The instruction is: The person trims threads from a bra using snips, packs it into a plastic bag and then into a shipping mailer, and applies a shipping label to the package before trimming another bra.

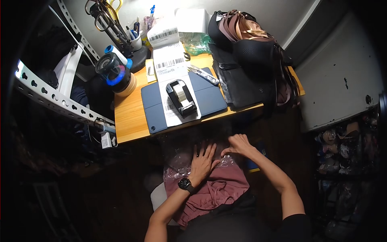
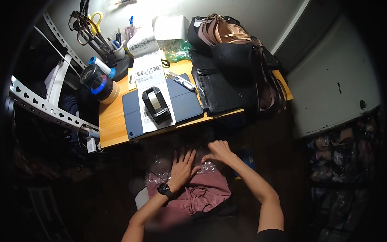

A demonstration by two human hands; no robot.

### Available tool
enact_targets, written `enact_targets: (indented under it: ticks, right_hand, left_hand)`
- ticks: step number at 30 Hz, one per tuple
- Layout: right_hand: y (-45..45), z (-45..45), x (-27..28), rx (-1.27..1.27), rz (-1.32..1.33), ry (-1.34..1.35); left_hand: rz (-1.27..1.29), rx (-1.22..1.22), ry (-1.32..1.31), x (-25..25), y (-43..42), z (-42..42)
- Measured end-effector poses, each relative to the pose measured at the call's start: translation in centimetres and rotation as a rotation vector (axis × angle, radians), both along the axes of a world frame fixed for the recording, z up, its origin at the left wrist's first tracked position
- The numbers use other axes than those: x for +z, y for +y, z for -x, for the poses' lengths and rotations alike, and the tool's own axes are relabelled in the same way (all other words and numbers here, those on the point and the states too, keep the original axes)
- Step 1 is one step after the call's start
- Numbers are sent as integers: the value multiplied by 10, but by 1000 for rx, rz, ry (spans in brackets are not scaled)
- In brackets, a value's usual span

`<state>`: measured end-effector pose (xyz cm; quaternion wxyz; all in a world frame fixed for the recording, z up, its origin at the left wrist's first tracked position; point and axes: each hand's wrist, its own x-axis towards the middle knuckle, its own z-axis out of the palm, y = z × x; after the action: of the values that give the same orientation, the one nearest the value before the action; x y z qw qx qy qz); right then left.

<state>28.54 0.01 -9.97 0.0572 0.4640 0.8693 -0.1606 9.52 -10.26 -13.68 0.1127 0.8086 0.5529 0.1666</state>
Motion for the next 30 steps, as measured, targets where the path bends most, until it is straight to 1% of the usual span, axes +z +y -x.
enact_targets:
  ticks: [1, 3, 4, 5, 7, 8, 9, 11, 12, 13, 14, 15, 17, 18, 19, 21, 22, 24, 25, 27, 28, 29, 30]
  right_hand:
    - [1, -4, 0, -5, -47, -1]
    - [18, -23, 10, -122, -26, -98]
    - [24, -29, 29, -160, 5, -19]
    - [27, -28, 46, -219, 75, 160]
    - [22, -3, 93, -219, 182, 355]
    - [20, 12, 108, -184, 156, 463]
    - [22, 24, 116, -143, 186, 636]
    - [23, 55, 132, -268, 151, 1005]
    - [27, 70, 138, -260, 25, 1045]
    - [34, 84, 143, -254, -101, 1086]
    - [39, 95, 147, -303, -61, 1055]
    - [46, 103, 140, -292, -61, 1060]
    - [62, 118, 118, -264, -399, 816]
    - [62, 125, 122, -313, -285, 805]
    - [59, 132, 127, -340, -307, 750]
    - [60, 142, 126, -382, -219, 728]
    - [58, 146, 126, -381, -215, 730]
    - [50, 151, 127, -401, -360, 871]
    - [41, 150, 134, -398, -355, 867]
    - [13, 148, 145, -462, -247, 1172]
    - [1, 142, 139, -588, -49, 1244]
    - [-5, 136, 133, -707, 148, 1309]
    - [-6, 135, 120, -737, 167, 1363]
  left_hand:
    - [13, -5, 2, 1, 0, -1]
    - [22, -4, 3, 4, -3, 1]
    - [23, -3, -14, 5, -4, 5]
    - [28, -3, -32, 6, -6, 7]
    - [39, 1, -63, 22, -6, 6]
    - [38, 11, -95, 34, -1, 6]
    - [25, 18, -88, 48, 6, 8]
    - [-244, 62, -385, 81, 18, 13]
    - [-387, 79, -451, 106, 31, 22]
    - [-508, 91, -505, 120, 48, 35]
    - [-555, 122, -501, 136, 64, 52]
    - [-533, 115, -506, 151, 83, 70]
    - [-373, 95, -579, 162, 106, 94]
    - [-319, 57, -583, 164, 109, 100]
    - [-263, 18, -585, 166, 112, 104]
    - [-230, 28, -588, 165, 110, 105]
    - [-233, 39, -567, 165, 110, 105]
    - [-249, 73, -514, 164, 110, 104]
    - [-246, 78, -518, 164, 110, 103]
    - [-281, 98, -378, 167, 109, 104]
    - [-227, 126, -445, 171, 108, 103]
    - [-231, 132, -445, 170, 109, 105]
    - [-248, 99, -414, 167, 110, 105]
